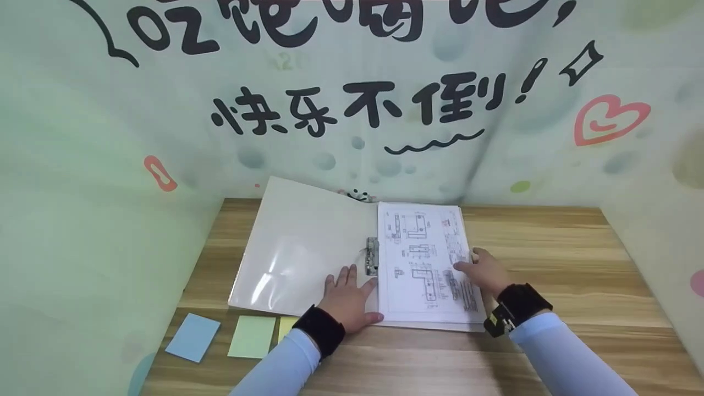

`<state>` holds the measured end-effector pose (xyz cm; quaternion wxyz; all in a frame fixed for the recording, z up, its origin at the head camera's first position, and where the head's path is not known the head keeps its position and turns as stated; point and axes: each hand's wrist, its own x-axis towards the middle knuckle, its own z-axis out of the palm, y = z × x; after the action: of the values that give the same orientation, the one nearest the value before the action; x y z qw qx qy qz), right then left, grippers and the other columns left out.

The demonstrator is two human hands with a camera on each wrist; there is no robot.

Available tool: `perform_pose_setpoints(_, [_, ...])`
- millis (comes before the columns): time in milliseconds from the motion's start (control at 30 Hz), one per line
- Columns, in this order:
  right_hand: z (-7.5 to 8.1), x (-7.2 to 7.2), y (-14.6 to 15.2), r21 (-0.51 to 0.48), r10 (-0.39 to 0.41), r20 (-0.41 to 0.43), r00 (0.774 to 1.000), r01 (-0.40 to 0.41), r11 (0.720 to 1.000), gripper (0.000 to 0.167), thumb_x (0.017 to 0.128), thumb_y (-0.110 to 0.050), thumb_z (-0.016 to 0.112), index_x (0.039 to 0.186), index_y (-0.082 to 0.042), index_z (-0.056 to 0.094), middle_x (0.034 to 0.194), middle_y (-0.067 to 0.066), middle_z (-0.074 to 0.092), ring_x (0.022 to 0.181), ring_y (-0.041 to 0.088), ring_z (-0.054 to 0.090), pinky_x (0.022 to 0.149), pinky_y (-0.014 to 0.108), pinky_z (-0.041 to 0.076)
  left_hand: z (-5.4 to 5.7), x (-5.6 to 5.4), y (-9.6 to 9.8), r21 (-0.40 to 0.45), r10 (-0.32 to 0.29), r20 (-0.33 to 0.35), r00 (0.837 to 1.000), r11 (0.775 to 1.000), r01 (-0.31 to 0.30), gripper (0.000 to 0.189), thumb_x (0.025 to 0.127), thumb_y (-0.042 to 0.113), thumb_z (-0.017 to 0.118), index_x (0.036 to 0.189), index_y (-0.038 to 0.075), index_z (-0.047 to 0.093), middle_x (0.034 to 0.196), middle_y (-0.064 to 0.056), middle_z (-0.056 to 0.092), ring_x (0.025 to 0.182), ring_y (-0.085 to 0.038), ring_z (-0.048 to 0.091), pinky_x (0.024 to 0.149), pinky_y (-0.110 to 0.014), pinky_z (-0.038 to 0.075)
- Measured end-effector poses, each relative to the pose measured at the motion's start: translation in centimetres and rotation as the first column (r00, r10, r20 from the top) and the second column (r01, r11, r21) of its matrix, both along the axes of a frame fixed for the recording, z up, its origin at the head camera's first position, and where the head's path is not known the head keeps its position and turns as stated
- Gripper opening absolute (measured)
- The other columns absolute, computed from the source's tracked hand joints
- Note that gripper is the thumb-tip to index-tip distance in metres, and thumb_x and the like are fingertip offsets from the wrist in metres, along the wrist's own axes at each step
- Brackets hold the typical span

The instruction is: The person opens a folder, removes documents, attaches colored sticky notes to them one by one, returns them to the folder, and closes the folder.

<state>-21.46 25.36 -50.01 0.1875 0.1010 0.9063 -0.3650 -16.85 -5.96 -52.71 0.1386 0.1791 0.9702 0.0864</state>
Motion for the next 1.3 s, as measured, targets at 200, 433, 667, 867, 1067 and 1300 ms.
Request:
perform_pose_setpoints(200, [-0.6, -0.2, 1.0, -0.057, -0.027, 0.040, 0.999, 0.030, 0.998, 0.073, 0.102, -0.033, 0.053, 0.152, 0.014, 0.028, 0.152, 0.038, 0.038, 0.138, 0.051, 0.043, 0.117, 0.060, 0.034, 0.1, 0.1, 0.1, 0.006, 0.006, 0.005, 1.000, 1.000, -0.006, 0.081, 0.090, 0.067, 0.062, 0.158, 0.031, 0.038, 0.164, -0.031, 0.023, 0.153, -0.048, 0.021, 0.120, -0.069, 0.020])
perform_pose_setpoints(433, [-0.5, 0.0, 1.6, -0.042, -0.058, -0.054, 0.997, 0.056, 0.998, 0.066, 0.099, -0.025, 0.058, 0.145, 0.017, 0.036, 0.138, 0.037, 0.051, 0.119, 0.045, 0.057, 0.103, 0.053, 0.049, 0.2, 0.1, 0.5, -0.042, -0.009, -0.029, 1.000, 0.999, 0.008, 0.081, 0.089, 0.071, 0.059, 0.158, 0.038, 0.033, 0.162, -0.034, 0.024, 0.152, -0.050, 0.022, 0.118, -0.071, 0.023])
perform_pose_setpoints(667, [-0.3, -0.2, 1.7, -0.082, -0.080, -0.053, 0.995, 0.076, 0.994, 0.057, 0.101, -0.024, 0.058, 0.142, 0.012, 0.041, 0.129, 0.031, 0.057, 0.108, 0.034, 0.063, 0.093, 0.043, 0.054, -0.1, 0.1, 0.8, -0.094, -0.015, -0.053, 0.998, 0.996, 0.010, 0.081, 0.088, 0.073, 0.058, 0.158, 0.040, 0.033, 0.162, -0.034, 0.025, 0.152, -0.050, 0.024, 0.118, -0.070, 0.023])
perform_pose_setpoints(867, [-0.7, 0.0, 1.5, -0.262, -0.023, -0.004, 1.000, 0.021, 0.965, 0.059, 0.103, -0.019, 0.056, 0.148, 0.010, 0.033, 0.123, 0.026, 0.065, 0.091, 0.022, 0.072, 0.080, 0.035, 0.060, 0.0, 0.1, 0.8, -0.109, -0.026, -0.078, 0.997, 0.994, 0.017, 0.080, 0.088, 0.073, 0.059, 0.157, 0.040, 0.035, 0.161, -0.033, 0.029, 0.151, -0.049, 0.027, 0.118, -0.069, 0.026])
perform_pose_setpoints(1067, [-1.3, 0.1, 1.7, -0.405, -0.052, 0.025, 0.998, 0.058, 0.913, 0.055, 0.106, -0.016, 0.052, 0.151, 0.007, 0.032, 0.112, 0.016, 0.071, 0.086, 0.020, 0.073, 0.078, 0.035, 0.061, 0.2, 0.0, 0.7, -0.087, -0.018, -0.084, 0.996, 0.996, 0.011, 0.079, 0.089, 0.070, 0.060, 0.157, 0.039, 0.037, 0.161, -0.033, 0.029, 0.151, -0.048, 0.027, 0.118, -0.069, 0.024])
perform_pose_setpoints(1300, [-2.0, 0.7, 1.5, -0.357, -0.059, 0.019, 0.998, 0.062, 0.932, 0.053, 0.106, -0.015, 0.051, 0.153, 0.003, 0.033, 0.120, 0.020, 0.068, 0.092, 0.024, 0.072, 0.081, 0.038, 0.060, 0.0, 0.0, 0.3, -0.037, -0.024, -0.057, 0.998, 0.999, 0.021, 0.078, 0.089, 0.070, 0.059, 0.157, 0.038, 0.037, 0.162, -0.032, 0.028, 0.152, -0.048, 0.025, 0.119, -0.069, 0.021])
